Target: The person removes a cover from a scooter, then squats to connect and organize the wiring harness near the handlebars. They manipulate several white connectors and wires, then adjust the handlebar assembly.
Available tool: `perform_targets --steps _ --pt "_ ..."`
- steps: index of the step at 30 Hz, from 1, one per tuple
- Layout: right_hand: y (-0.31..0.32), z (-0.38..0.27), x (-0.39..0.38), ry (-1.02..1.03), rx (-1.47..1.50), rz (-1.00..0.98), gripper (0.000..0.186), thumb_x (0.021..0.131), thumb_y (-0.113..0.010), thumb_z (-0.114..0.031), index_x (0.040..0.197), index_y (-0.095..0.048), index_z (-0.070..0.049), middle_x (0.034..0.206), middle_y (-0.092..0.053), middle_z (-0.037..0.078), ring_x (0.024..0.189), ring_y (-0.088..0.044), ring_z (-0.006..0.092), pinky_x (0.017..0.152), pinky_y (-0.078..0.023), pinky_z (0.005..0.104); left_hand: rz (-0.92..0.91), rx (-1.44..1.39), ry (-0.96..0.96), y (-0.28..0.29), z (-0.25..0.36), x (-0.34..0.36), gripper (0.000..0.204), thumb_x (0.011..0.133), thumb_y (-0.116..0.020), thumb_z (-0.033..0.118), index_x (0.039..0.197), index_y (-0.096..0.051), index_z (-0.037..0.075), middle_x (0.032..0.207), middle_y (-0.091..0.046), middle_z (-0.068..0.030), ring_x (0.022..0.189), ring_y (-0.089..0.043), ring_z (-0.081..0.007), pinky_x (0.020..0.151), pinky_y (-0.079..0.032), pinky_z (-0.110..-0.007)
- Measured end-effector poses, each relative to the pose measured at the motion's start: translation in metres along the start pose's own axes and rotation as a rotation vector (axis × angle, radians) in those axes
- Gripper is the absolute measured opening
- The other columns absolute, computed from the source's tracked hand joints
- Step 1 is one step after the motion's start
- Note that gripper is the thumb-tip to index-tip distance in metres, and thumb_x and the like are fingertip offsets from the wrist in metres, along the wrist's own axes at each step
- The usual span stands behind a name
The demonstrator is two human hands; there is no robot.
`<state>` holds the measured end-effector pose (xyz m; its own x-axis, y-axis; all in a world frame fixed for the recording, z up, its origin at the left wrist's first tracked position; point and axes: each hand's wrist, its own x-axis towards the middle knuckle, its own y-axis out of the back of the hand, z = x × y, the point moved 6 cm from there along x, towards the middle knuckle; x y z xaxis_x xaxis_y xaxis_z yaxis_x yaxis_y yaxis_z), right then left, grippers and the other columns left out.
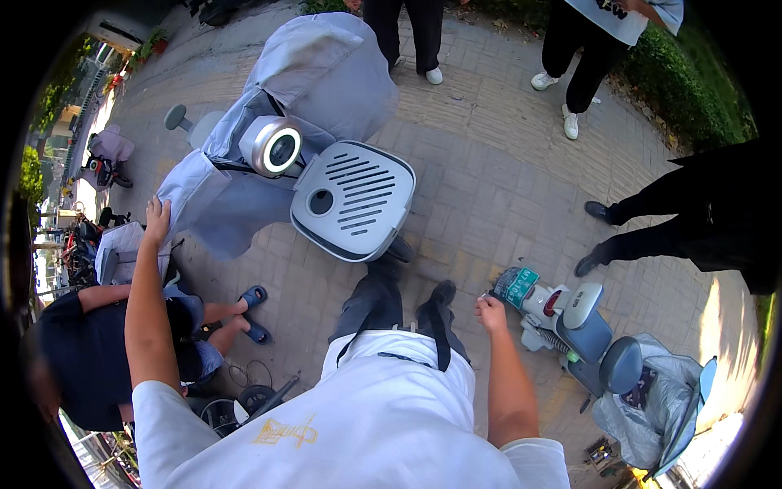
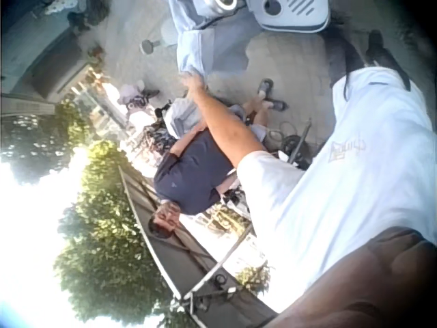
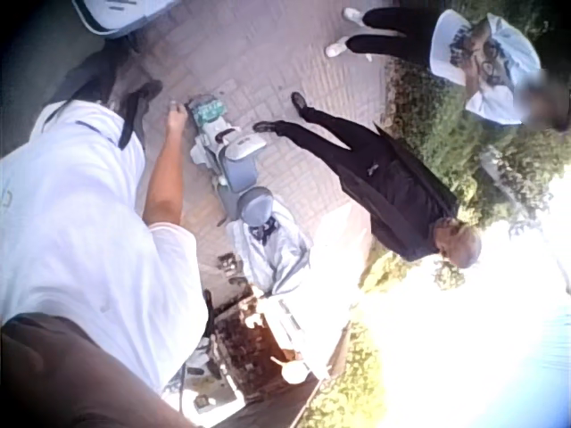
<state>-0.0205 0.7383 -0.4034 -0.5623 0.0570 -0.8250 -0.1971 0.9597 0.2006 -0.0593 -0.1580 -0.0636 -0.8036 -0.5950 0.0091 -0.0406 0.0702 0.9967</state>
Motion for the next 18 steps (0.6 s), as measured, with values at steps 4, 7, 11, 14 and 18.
perform_targets --steps 4,7,11,14,18 --pt "0.009 0.013 0.008 -0.052 -0.034 0.016 0.029 0.094 -0.057 -0.027 0.109 -0.062 -0.004 0.096 -0.068 0.009 0.075 -0.064 0.0188 0.061 -0.05 0.0338 0.071 -0.061 0.012 0.013 0.008 -0.029 0.07 0.099 -0.042 0.045 0.148 -0.025 -0.002 0.154 -0.02 -0.0283 0.145 -0.015 -0.0404 0.118 -0.012 -0.043" --pt "0.025 0.034 0.022 -0.151 -0.016 0.035 0.026 0.093 -0.057 -0.024 0.107 -0.061 -0.002 0.091 -0.066 0.01 0.065 -0.06 0.0182 0.052 -0.047 0.0329 0.125 -0.122 -0.012 0.023 0.031 -0.042 0.07 0.098 -0.043 0.045 0.147 -0.027 -0.003 0.152 -0.022 -0.0304 0.143 -0.017 -0.0426 0.117 -0.014 -0.044" --pt "0.032 0.004 0.029 -0.162 -0.059 0.065 0.024 0.094 -0.057 -0.023 0.104 -0.059 -0.001 0.087 -0.064 0.011 0.058 -0.056 0.0161 0.044 -0.042 0.0317 0.19 -0.121 -0.019 0.032 0.055 -0.057 0.069 0.098 -0.044 0.045 0.146 -0.03 -0.004 0.151 -0.024 -0.031 0.142 -0.021 -0.0433 0.116 -0.016 -0.045" --pt "0.027 -0.052 0.033 -0.121 -0.164 0.037 0.026 0.094 -0.057 -0.024 0.106 -0.06 -0.002 0.09 -0.064 0.009 0.066 -0.058 0.0162 0.054 -0.046 0.0319 0.186 -0.128 0.021 0.037 0.07 -0.074 0.068 0.098 -0.045 0.045 0.145 -0.032 -0.003 0.15 -0.026 -0.0304 0.142 -0.022 -0.0423 0.116 -0.018 -0.044" --pt "-0.002 -0.145 0.07 0.005 -0.336 -0.081 0.03 0.094 -0.057 -0.027 0.11 -0.061 -0.002 0.096 -0.065 0.007 0.079 -0.061 0.0171 0.069 -0.05 0.0329 0.177 -0.157 0.109 0.052 0.072 -0.077 0.07 0.096 -0.047 0.048 0.143 -0.036 -0.003 0.148 -0.031 -0.0301 0.139 -0.027 -0.0432 0.115 -0.021 -0.045"
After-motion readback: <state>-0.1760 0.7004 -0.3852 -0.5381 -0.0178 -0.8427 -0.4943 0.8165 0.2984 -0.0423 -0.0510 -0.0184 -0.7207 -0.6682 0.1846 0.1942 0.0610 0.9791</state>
